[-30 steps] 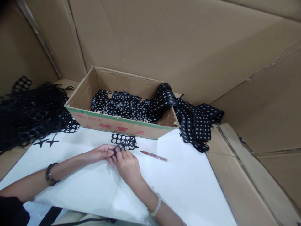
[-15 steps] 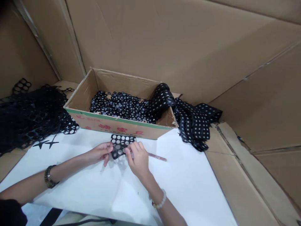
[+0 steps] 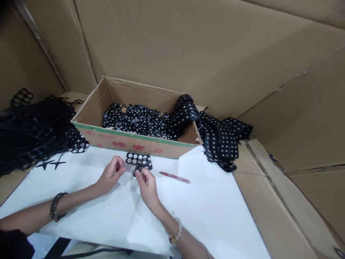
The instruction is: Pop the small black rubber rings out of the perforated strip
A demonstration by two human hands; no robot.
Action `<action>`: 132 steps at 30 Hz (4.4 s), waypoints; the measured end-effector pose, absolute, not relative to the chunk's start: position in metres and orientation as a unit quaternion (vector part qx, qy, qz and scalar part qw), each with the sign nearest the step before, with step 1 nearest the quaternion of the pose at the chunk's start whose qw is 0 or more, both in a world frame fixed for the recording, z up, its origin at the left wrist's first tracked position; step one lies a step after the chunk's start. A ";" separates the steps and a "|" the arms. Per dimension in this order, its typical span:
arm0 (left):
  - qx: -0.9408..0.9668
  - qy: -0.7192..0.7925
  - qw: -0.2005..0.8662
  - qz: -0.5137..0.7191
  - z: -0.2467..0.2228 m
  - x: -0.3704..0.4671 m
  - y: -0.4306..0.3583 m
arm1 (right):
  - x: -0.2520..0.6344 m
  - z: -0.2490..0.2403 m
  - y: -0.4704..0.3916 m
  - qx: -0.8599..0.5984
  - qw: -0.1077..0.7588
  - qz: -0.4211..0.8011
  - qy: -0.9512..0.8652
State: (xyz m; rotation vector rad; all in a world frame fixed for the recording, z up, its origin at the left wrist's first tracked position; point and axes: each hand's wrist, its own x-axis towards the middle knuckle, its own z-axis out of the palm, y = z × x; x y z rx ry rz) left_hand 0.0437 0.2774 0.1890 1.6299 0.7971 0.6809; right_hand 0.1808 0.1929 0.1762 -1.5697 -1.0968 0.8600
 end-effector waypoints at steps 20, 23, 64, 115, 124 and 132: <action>0.842 0.191 0.483 0.143 0.188 0.042 0.268 | 0.171 0.178 0.187 -0.539 0.512 0.465 -0.481; 0.830 0.220 0.483 0.170 0.187 0.044 0.266 | 0.171 0.177 0.188 -0.541 0.514 0.461 -0.480; 0.501 0.345 0.785 0.119 0.174 0.055 0.285 | 0.272 0.204 0.180 -0.780 -0.015 0.120 -0.614; 0.761 0.363 0.526 0.111 0.185 0.053 0.268 | 0.183 0.199 0.186 -0.715 0.001 0.099 -0.692; 0.847 0.405 0.342 0.029 0.190 0.041 0.265 | 0.157 0.207 0.188 -0.698 -0.072 0.104 -0.705; 0.867 0.385 0.315 -0.006 0.197 0.039 0.263 | 0.126 0.202 0.199 -0.749 -0.087 0.134 -0.644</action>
